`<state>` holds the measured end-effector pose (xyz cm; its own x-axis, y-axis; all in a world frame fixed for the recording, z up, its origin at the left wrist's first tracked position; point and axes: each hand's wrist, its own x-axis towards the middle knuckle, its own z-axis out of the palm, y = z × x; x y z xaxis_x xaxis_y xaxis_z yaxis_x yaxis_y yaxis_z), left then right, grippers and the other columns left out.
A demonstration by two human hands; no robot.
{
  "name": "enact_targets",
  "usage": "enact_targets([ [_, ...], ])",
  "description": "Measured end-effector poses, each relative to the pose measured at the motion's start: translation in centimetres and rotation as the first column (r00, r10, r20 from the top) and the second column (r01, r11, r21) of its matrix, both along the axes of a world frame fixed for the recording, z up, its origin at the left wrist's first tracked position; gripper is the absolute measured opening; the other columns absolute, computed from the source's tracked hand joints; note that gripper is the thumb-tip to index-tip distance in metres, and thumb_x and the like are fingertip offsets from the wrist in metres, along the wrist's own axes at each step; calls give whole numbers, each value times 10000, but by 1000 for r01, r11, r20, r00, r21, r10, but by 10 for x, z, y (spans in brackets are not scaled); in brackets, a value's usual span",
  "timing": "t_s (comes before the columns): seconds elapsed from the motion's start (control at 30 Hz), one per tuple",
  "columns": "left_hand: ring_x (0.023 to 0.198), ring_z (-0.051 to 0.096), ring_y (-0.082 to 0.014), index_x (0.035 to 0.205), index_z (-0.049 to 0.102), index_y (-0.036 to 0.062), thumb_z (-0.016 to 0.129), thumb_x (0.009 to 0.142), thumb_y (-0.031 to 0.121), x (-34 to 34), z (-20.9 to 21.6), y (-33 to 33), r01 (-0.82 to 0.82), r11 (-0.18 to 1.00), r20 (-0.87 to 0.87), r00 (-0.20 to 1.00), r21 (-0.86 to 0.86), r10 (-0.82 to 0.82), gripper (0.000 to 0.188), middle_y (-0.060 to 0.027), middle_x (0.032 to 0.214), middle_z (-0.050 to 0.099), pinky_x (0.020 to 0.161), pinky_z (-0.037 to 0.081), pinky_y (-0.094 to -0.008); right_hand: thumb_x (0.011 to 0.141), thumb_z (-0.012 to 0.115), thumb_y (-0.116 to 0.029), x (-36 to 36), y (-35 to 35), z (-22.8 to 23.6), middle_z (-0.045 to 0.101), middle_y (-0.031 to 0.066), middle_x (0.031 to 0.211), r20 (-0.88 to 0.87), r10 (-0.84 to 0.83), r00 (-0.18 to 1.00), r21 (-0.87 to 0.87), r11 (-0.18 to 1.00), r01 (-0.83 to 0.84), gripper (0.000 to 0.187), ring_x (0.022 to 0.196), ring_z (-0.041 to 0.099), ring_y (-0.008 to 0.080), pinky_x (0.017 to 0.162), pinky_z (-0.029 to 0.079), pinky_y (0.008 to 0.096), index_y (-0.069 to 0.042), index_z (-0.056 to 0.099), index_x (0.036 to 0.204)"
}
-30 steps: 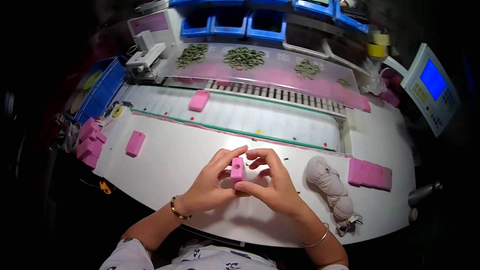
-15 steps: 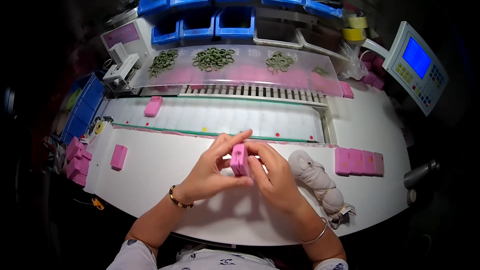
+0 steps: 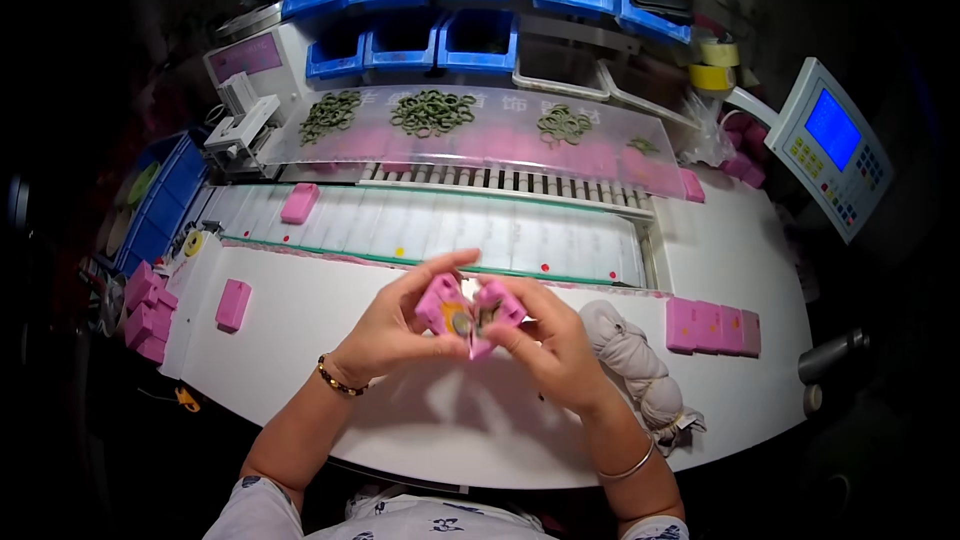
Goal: The person assembles small figurines by placing a small green decorative component into a yellow recessed area within a pink mold-like frame, then presses the assembly together by hand and wipes it with a cloth.
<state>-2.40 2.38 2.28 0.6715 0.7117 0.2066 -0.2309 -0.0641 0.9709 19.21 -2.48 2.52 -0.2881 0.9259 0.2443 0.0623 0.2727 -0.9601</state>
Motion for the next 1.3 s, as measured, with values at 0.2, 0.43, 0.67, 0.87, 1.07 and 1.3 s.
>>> enact_targets([
  [0.2, 1136, 544, -158, 1138, 465, 79, 796, 760, -3, 26, -27, -8, -266, 963, 187, 949, 52, 253, 509, -44, 1149, 491, 989, 450, -311, 992, 520, -38, -12, 2, -9, 584, 134, 1287, -363, -212, 907, -246, 961, 126, 393, 1127, 601, 169, 963, 519, 315, 19, 485, 1380],
  [0.43, 1097, 555, -164, 1119, 470, 95, 708, 899, 160, 32, -23, -22, -21, 924, 338, 927, -381, 160, 329, -62, 1250, 403, 955, 486, -323, 958, 493, 55, -18, -2, -2, 652, 107, 1151, -139, -219, 966, -2, 975, 221, 322, 1043, 620, 137, 910, 493, 261, 26, 599, 1261],
  [0.67, 898, 601, -155, 1036, 527, 87, 624, 942, 330, 20, -17, -15, 34, 813, 170, 982, -581, 80, 278, -62, 997, 600, 803, 519, -297, 780, 777, -160, -18, 2, -3, 585, 143, 1204, 266, -167, 949, 392, 919, 52, 607, 1132, 543, 285, 984, 423, 384, -40, 541, 1326],
  [0.87, 692, 586, -160, 878, 568, 73, 541, 925, 235, 16, -37, -9, -50, 747, 214, 944, -663, 252, 170, -65, 798, 604, 621, 500, -302, 703, 839, -245, -34, -6, -4, 498, 157, 1332, 387, -289, 875, 527, 849, 48, 795, 1177, 485, 341, 1028, 371, 444, -58, 472, 1383],
  [1.07, 682, 578, -138, 774, 570, 39, 486, 933, 168, 15, -45, -8, -230, 871, 137, 939, -433, 316, 221, -55, 751, 593, 610, 490, -281, 740, 781, -138, -38, -10, -4, 644, 10, 1134, 364, -514, 777, 730, 675, 105, 293, 1073, 547, 251, 908, 385, 389, -126, 693, 1019],
  [1.3, 625, 579, -146, 732, 537, 78, 442, 958, 205, 20, -36, -4, -472, 786, 92, 832, -398, 546, 276, -66, 705, 581, 573, 482, -277, 736, 770, -75, -45, -14, -7, 672, -9, 921, 372, -454, 810, 739, 673, 38, 192, 918, 619, 214, 864, 386, 364, -120, 651, 879],
])
